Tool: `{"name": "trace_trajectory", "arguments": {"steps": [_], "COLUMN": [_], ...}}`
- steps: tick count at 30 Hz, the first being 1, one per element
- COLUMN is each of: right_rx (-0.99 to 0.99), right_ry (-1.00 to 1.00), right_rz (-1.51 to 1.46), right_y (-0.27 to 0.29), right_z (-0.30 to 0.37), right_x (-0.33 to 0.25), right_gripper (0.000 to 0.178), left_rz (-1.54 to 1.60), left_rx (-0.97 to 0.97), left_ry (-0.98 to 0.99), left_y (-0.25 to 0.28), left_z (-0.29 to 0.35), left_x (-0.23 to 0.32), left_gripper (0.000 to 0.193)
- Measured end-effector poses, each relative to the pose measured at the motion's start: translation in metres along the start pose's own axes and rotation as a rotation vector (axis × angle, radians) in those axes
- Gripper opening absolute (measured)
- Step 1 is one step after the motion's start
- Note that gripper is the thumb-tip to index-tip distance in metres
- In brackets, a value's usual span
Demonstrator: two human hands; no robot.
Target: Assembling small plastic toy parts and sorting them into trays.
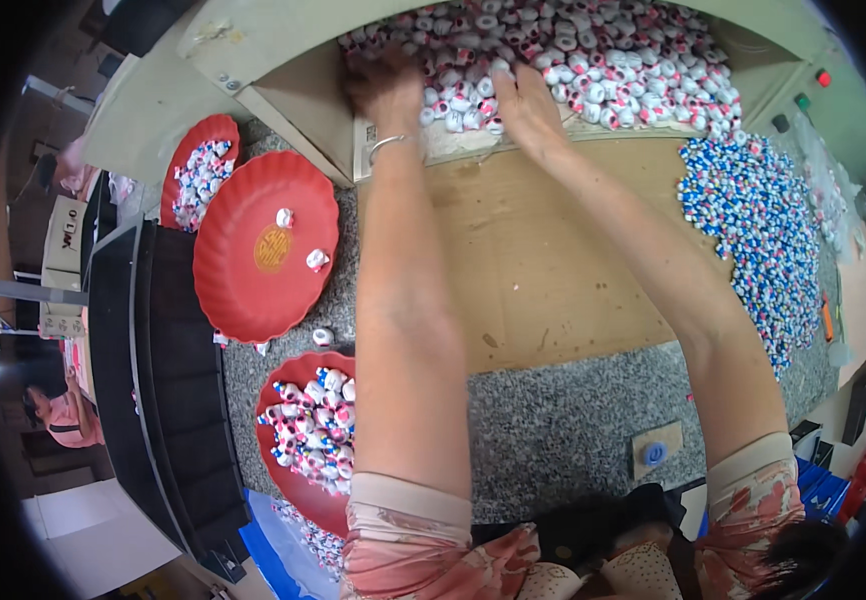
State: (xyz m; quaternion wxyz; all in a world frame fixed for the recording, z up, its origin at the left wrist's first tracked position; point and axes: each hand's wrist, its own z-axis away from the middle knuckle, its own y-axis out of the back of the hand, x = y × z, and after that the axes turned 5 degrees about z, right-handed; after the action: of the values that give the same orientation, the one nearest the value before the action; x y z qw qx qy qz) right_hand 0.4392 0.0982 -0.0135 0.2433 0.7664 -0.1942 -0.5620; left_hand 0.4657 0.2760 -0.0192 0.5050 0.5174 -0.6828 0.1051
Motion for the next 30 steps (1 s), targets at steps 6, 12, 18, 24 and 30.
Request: {"name": "trace_trajectory", "arguments": {"steps": [6,12,18,24,30], "right_rx": [0.414,0.138,0.006,-0.294,-0.210], "right_ry": [0.261,0.168,0.077,0.021,0.350], "right_rz": [-0.004,-0.052,-0.138,-0.385,-0.818], "right_y": [-0.041,-0.029,-0.010,-0.009,0.009], "right_z": [-0.066,-0.049,-0.051,-0.057,0.020], "right_x": [0.018,-0.014,-0.021,0.000,-0.013], "right_gripper": [0.037,0.043,0.056,0.057,0.044], "left_rz": [-0.018,-0.123,-0.032,0.130,1.042], "left_rx": [0.016,-0.288,-0.163,-0.276,-0.499], "left_ry": [-0.072,-0.053,-0.126,-0.040,-0.180], "left_y": [-0.004,-0.006,-0.012,0.017,0.067], "left_z": [-0.003,-0.039,-0.023,0.012,0.064], "left_x": [-0.005,-0.049,-0.036,0.009,0.006], "left_gripper": [0.064,0.058,0.057,0.050,0.036]}}
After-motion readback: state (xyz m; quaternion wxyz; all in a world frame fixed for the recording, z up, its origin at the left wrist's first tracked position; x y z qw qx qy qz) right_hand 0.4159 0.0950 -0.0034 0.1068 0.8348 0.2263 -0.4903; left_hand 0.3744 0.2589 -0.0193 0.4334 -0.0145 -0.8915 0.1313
